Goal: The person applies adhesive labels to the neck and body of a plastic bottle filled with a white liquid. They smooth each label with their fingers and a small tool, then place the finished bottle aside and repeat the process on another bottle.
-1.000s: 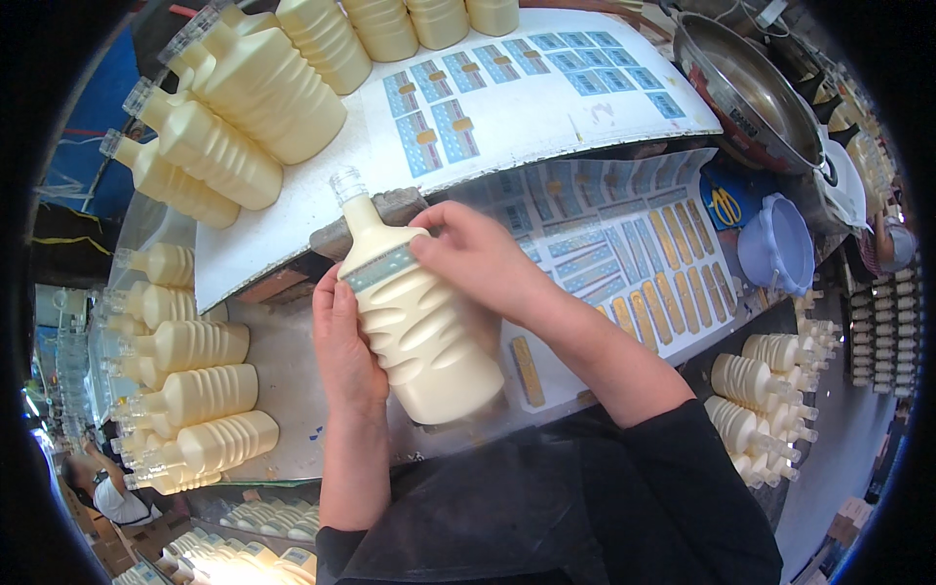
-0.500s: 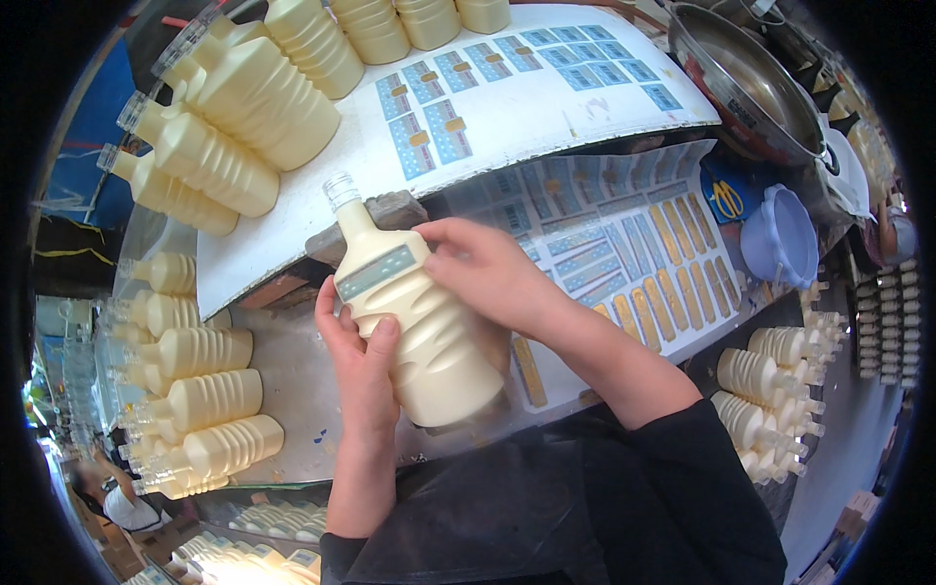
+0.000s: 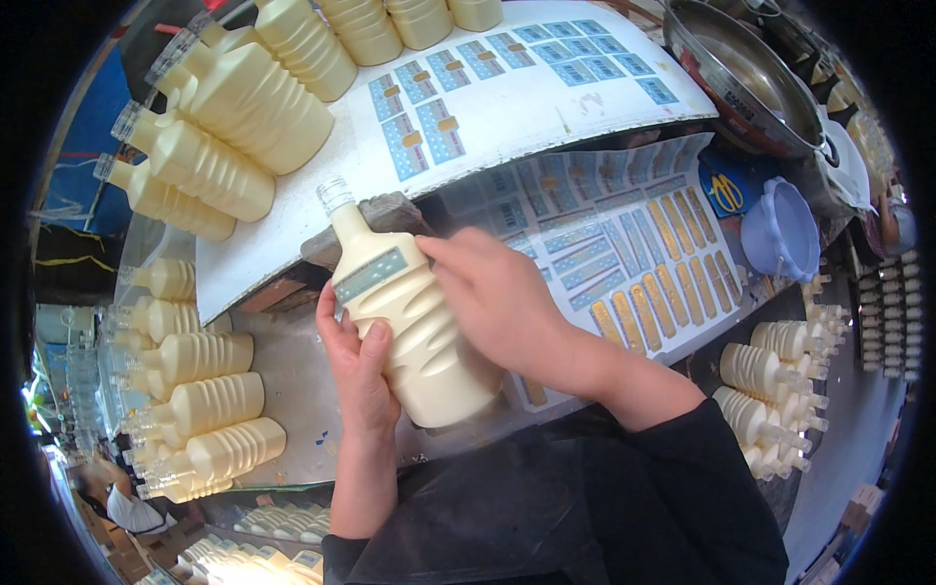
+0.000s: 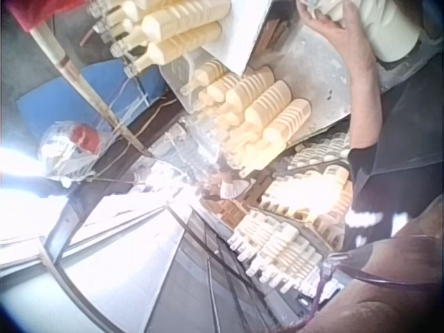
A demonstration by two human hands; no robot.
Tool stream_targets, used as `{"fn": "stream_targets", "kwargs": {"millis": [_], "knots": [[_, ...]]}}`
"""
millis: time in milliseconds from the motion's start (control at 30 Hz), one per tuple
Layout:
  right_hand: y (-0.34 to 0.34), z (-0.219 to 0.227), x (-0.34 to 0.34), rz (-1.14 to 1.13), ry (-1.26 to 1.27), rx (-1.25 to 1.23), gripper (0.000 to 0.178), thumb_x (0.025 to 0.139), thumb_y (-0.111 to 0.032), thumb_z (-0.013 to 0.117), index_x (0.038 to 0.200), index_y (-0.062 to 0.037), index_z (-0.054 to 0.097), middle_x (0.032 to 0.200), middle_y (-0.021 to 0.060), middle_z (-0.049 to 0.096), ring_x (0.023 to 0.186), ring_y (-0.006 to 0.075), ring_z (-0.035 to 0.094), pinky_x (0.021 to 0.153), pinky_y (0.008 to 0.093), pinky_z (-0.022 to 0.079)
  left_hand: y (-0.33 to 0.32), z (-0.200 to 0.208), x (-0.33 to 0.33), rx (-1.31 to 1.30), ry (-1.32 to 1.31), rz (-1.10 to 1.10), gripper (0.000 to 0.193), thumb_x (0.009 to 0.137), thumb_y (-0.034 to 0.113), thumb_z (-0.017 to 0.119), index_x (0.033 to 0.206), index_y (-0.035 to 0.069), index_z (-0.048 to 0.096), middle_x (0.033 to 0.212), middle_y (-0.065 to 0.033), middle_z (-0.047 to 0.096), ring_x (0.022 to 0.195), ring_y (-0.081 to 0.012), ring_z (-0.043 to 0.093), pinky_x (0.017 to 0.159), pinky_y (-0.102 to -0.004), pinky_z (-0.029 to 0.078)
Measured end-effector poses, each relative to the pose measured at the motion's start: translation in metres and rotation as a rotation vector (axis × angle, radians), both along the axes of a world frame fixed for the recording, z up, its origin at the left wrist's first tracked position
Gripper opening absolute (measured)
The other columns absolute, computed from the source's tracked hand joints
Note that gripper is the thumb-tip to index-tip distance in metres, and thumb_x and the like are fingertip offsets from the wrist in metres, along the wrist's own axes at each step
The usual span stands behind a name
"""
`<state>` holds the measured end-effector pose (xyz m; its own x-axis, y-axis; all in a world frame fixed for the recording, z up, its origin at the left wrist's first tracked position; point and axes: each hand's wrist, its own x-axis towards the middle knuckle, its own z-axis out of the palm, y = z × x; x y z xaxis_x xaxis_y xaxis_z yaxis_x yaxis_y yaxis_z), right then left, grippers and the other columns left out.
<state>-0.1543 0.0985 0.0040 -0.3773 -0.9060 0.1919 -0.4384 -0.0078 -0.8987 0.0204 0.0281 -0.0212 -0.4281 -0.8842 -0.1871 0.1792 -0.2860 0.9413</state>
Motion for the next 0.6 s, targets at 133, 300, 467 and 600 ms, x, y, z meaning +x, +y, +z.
{"fn": "stream_targets", "kwargs": {"millis": [133, 300, 467, 600], "knots": [[0.002, -0.001, 0.0, 0.004, 0.097, -0.061, 0.036, 0.096, -0.012, 0.06, 0.13, 0.0013, 0.063, 0.101, 0.0163, 0.066, 0.091, 0.0323, 0.067, 0.079, 0.0389, 0.053, 0.001, 0.002, -0.002, -0.057, -0.046, 0.018, 0.087, 0.089, 0.008, 0.067, 0.159, 0.01, 0.016, 0.151, -0.0193, 0.042, 0.135, -0.0274, 0.048, 0.112, -0.0408, 0.043], [-0.021, -0.003, -0.007, 0.012, -0.312, 0.084, 0.035, 0.097, -0.02, 0.068, 0.125, -0.0006, 0.062, 0.092, 0.0046, 0.063, 0.08, 0.0125, 0.059, 0.073, 0.0295, 0.05, -0.007, 0.011, -0.006, -0.19, -0.104, 0.097, 0.074, 0.093, 0.012, 0.065, 0.155, 0.005, 0.025, 0.147, -0.017, 0.044, 0.132, -0.0243, 0.049, 0.113, -0.0398, 0.041], [-0.038, -0.01, -0.011, 0.035, -0.449, 0.135, 0.03, 0.095, -0.023, 0.073, 0.113, -0.0027, 0.061, 0.084, -0.0002, 0.059, 0.077, 0.0069, 0.054, 0.07, 0.0249, 0.047, -0.02, 0.015, -0.011, -0.032, -0.008, 0.129, 0.038, 0.105, 0.011, 0.058, 0.14, 0.001, 0.047, 0.131, -0.0118, 0.058, 0.117, -0.0184, 0.059, 0.102, -0.0349, 0.051], [-0.039, -0.005, -0.011, 0.053, -0.44, 0.173, 0.023, 0.098, -0.015, 0.07, 0.113, -0.0039, 0.057, 0.084, -0.0049, 0.057, 0.074, 0.001, 0.053, 0.067, 0.0175, 0.044, -0.021, 0.008, -0.014, -0.048, 0.041, 0.166, 0.032, 0.105, 0.012, 0.061, 0.134, 0.001, 0.051, 0.123, -0.0099, 0.062, 0.109, -0.016, 0.063, 0.094, -0.0315, 0.055]]}}
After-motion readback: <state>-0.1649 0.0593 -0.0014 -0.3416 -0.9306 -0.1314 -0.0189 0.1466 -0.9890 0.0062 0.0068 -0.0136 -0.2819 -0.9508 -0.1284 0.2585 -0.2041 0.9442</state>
